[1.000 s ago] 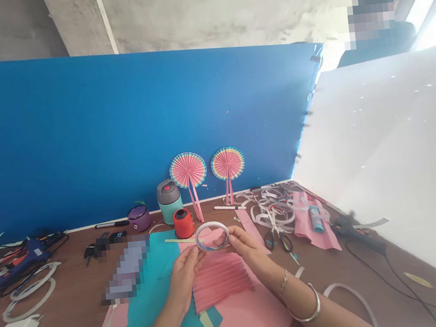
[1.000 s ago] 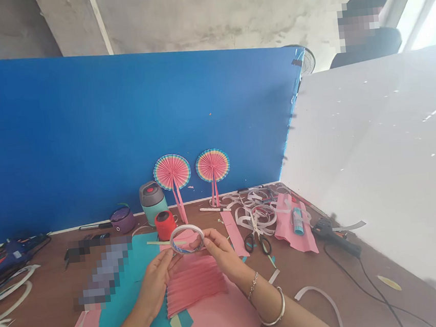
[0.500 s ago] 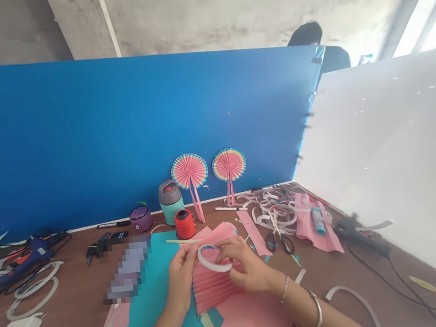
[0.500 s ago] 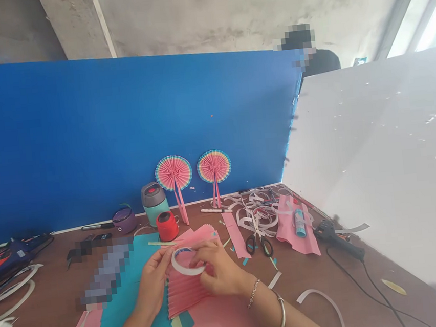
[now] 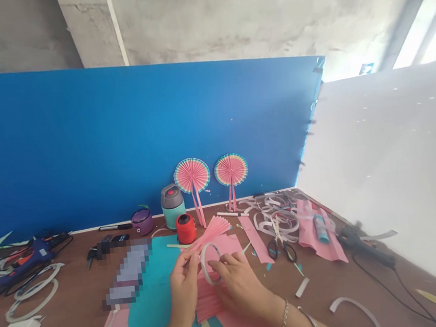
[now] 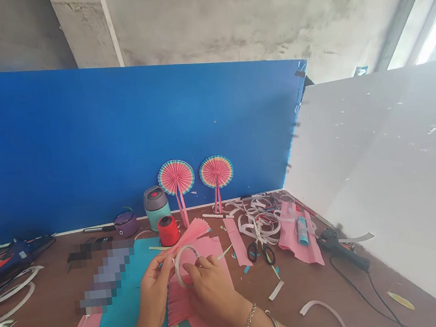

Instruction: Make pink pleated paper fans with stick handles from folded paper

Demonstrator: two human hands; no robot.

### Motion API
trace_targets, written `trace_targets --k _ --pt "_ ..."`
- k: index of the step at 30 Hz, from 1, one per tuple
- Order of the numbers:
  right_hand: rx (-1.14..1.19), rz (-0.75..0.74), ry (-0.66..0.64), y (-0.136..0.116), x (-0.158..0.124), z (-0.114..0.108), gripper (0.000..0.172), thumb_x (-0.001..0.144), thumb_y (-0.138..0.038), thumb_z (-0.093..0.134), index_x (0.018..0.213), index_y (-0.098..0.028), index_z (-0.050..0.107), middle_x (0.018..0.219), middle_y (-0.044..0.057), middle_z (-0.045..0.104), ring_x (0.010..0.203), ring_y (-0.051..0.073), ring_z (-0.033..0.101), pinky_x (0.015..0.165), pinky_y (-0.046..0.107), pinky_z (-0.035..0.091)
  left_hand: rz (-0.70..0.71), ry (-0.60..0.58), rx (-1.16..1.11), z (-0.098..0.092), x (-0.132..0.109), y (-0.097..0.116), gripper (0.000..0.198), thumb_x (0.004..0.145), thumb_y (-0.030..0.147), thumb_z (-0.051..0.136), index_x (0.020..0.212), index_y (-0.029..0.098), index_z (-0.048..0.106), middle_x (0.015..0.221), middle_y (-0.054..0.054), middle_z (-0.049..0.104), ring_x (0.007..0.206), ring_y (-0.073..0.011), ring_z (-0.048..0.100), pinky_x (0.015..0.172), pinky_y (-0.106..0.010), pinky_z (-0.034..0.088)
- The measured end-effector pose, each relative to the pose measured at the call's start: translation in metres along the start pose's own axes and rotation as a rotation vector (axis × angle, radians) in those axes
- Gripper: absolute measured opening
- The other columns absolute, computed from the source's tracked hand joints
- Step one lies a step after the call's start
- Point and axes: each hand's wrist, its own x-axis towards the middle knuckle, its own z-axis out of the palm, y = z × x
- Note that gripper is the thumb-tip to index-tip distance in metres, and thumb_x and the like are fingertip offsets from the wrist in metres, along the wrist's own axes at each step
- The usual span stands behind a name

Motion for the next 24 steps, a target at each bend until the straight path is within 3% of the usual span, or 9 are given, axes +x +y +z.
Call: trace_targets --k 5,9,11,14,17,21,24 --pt "0.118 0.019 0.016 0.001 -0.004 0.000 0.052 0.060 -0.002 0.040 0.110 -0.015 0.045 0.075 0.003 0.058 0.070 0.020 0.047 0.066 0.029 0.034 -0.001 -0.070 -0.071 0.000 0.001 -0.001 0.028 0.078 0.043 0.060 0.086 0.017 0.065 0.103 -0.008 0.066 0.103 -0.0235 0.059 0.091 -0.036 0.048" --pt "0.089 0.051 0.024 0.000 -0.002 -0.011 0.060 0.073 -0.016 0.048 0.130 -0.012 0.030 0.061 -0.002 0.054 0.062 0.019 0.048 0.065 0.029 0.034 0.057 -0.099 -0.015 0.000 0.000 -0.002 0.028 0.081 0.043 0.057 0.084 0.016 0.065 0.104 -0.009 0.065 0.105 -0.0241 0.058 0.094 -0.038 0.045" --pt "0.025 0.046 0.065 0.003 0.001 -0.014 0.052 0.084 -0.025 0.046 0.133 -0.013 0.031 0.058 -0.003 0.055 0.055 0.017 0.048 0.064 0.028 0.033 0.105 -0.084 0.040 0.000 -0.001 -0.001 0.028 0.081 0.042 0.056 0.087 0.017 0.066 0.107 -0.009 0.064 0.106 -0.0244 0.058 0.094 -0.038 0.045" --pt "-0.042 0.067 0.130 0.009 0.004 -0.014 0.033 0.093 -0.022 0.034 0.124 -0.017 0.045 0.056 -0.002 0.059 0.050 0.015 0.051 0.059 0.027 0.029 0.153 -0.073 0.119 0.000 -0.003 0.001 0.027 0.081 0.041 0.057 0.089 0.018 0.068 0.109 -0.010 0.063 0.108 -0.0248 0.056 0.094 -0.037 0.044" --pt "-0.030 0.103 0.167 0.014 0.004 -0.012 0.025 0.093 -0.018 0.033 0.104 -0.019 0.056 0.060 0.000 0.063 0.050 0.014 0.053 0.059 0.026 0.028 0.181 -0.082 0.169 0.000 -0.004 0.002 0.026 0.081 0.040 0.057 0.089 0.018 0.069 0.109 -0.010 0.064 0.110 -0.0250 0.054 0.094 -0.037 0.043" --pt "0.012 0.151 0.160 0.014 0.003 -0.015 0.022 0.093 -0.018 0.036 0.087 -0.020 0.057 0.062 0.000 0.062 0.050 0.012 0.053 0.060 0.025 0.029 0.167 -0.072 0.168 -0.001 -0.003 0.002 0.026 0.080 0.039 0.058 0.091 0.018 0.070 0.107 -0.010 0.065 0.111 -0.0250 0.054 0.095 -0.037 0.043" --pt "0.014 0.164 0.198 0.012 0.004 -0.019 0.022 0.091 -0.018 0.037 0.084 -0.021 0.057 0.075 0.002 0.061 0.059 0.013 0.055 0.059 0.023 0.032 0.129 -0.091 0.119 0.000 -0.001 0.000 0.027 0.079 0.040 0.059 0.091 0.018 0.069 0.108 -0.011 0.065 0.110 -0.0258 0.055 0.094 -0.038 0.044"
